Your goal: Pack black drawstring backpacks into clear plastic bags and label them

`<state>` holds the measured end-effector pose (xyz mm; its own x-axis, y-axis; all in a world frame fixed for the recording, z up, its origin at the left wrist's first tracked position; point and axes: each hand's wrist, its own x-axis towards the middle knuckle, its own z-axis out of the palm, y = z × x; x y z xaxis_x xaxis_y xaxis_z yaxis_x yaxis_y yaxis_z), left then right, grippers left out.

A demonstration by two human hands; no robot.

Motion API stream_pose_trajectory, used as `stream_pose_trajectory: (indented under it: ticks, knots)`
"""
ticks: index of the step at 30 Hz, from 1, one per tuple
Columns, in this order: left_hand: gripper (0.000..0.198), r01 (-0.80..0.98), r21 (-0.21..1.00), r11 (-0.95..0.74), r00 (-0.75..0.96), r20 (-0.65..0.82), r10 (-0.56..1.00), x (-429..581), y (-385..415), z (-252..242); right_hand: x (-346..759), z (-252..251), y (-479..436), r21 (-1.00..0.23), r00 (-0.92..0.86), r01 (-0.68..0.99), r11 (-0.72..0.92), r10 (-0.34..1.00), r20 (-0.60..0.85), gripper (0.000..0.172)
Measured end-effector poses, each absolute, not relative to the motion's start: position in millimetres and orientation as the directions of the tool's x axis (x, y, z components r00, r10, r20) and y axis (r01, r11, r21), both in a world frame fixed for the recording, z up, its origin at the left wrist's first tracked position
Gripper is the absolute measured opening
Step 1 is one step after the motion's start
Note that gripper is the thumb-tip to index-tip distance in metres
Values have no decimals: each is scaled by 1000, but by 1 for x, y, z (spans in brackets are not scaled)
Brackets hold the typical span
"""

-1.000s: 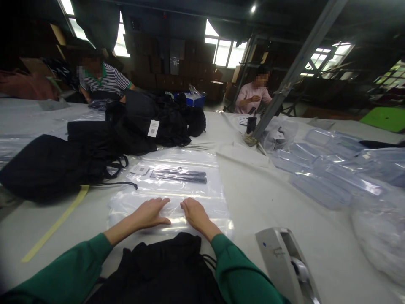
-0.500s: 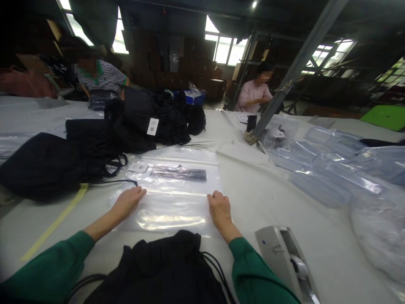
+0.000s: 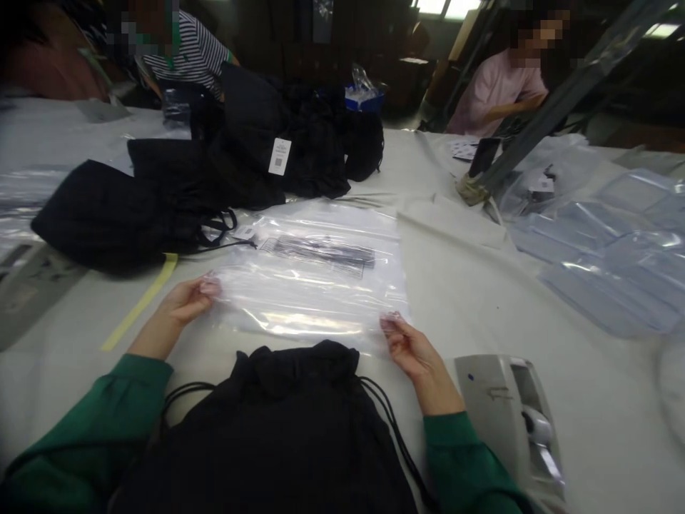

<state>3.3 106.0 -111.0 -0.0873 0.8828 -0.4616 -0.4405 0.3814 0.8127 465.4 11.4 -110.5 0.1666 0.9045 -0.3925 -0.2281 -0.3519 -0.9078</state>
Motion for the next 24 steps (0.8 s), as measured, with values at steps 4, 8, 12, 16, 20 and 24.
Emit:
stream_pose_trajectory:
  ticks: [4,8,12,16,20,24]
  knots:
    - [11,-265,884,386,73,-381,922,-7,95,-103,449,-103,19,-788,-22,-415,-455,871,-491,18]
    - [24,72,932,356,296,-361,884,-13,78,-89,440,-94,29,-735,-70,-489,-470,861,-503,28]
    - [35,762,566,-313,291,132,948,-12,72,-86,439,-79,44,-934,125,-325,-146,973,-196,29]
    - [26,824,158,-544,498,255,829,1,57,-109,439,-96,37,-759,6,553,345,909,417,27]
    - [15,771,256,-583,588,67,806,12,25,-141,432,-135,-11,-639,-150,674,371,915,373,28]
    - [18,792,398,-463,521,-45,852,16,1,-152,416,-144,-68,-650,-100,706,281,948,301,24]
